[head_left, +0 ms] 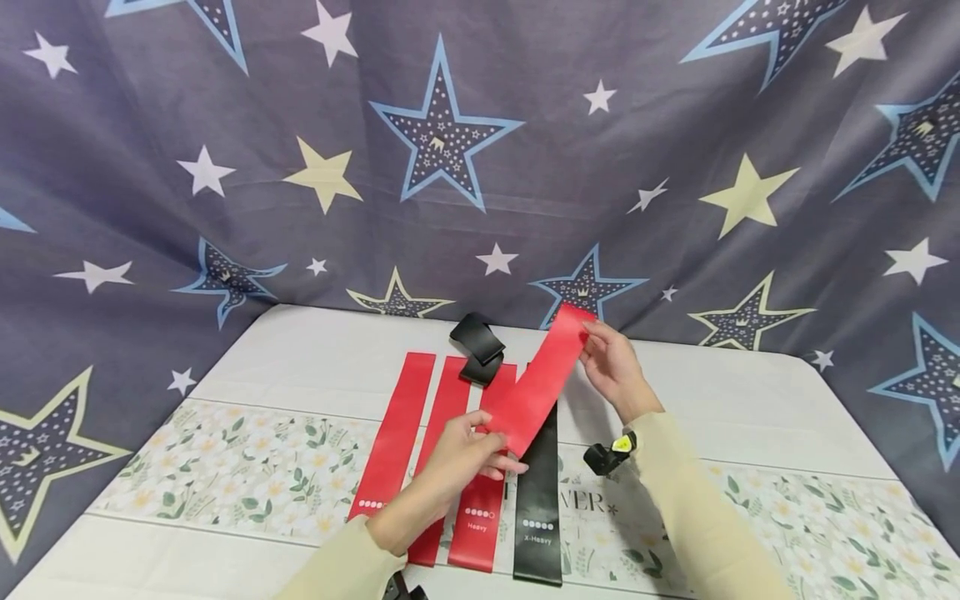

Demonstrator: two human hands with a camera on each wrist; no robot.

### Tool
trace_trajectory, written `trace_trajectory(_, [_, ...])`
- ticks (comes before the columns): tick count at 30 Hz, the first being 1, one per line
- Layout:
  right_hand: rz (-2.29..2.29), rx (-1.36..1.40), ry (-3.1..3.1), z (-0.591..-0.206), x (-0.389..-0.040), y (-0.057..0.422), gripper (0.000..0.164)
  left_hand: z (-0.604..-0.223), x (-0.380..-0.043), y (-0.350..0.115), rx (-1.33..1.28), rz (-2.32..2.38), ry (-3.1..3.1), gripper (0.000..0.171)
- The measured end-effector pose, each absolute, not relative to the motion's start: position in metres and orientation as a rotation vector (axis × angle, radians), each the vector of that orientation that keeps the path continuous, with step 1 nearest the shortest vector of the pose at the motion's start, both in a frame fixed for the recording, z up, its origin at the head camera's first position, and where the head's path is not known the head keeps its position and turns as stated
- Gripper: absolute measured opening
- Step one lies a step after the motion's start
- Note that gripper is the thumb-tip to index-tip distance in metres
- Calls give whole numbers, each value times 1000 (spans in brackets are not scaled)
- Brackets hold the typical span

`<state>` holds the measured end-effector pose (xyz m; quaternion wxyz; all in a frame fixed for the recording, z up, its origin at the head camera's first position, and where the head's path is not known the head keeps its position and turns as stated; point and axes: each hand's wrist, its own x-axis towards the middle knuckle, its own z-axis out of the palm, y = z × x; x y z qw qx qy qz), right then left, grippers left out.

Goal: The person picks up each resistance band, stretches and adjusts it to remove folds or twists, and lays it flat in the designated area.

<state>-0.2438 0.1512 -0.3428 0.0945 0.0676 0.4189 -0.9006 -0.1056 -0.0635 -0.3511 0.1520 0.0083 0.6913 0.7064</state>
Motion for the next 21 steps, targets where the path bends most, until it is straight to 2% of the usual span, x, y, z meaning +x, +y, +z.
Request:
trace_trajectory(8, [-2675,356,1395,-350,-240,172,17,-360,-95,-72,54,1951,2010,20])
trace_trajectory(12, [-2671,375,1438,-354,-237,183,16,-366,-94,-81,35,1898,2040,27])
trace_trajectory(17, [-2643,360,1492,-358,-235,196,24,-373,-95,-94,-2,1869,2054,35])
trace_trajectory(21, [-2590,334,1558,-359,-232,204,18,-378,-96,-102,-32,1838,2104,36])
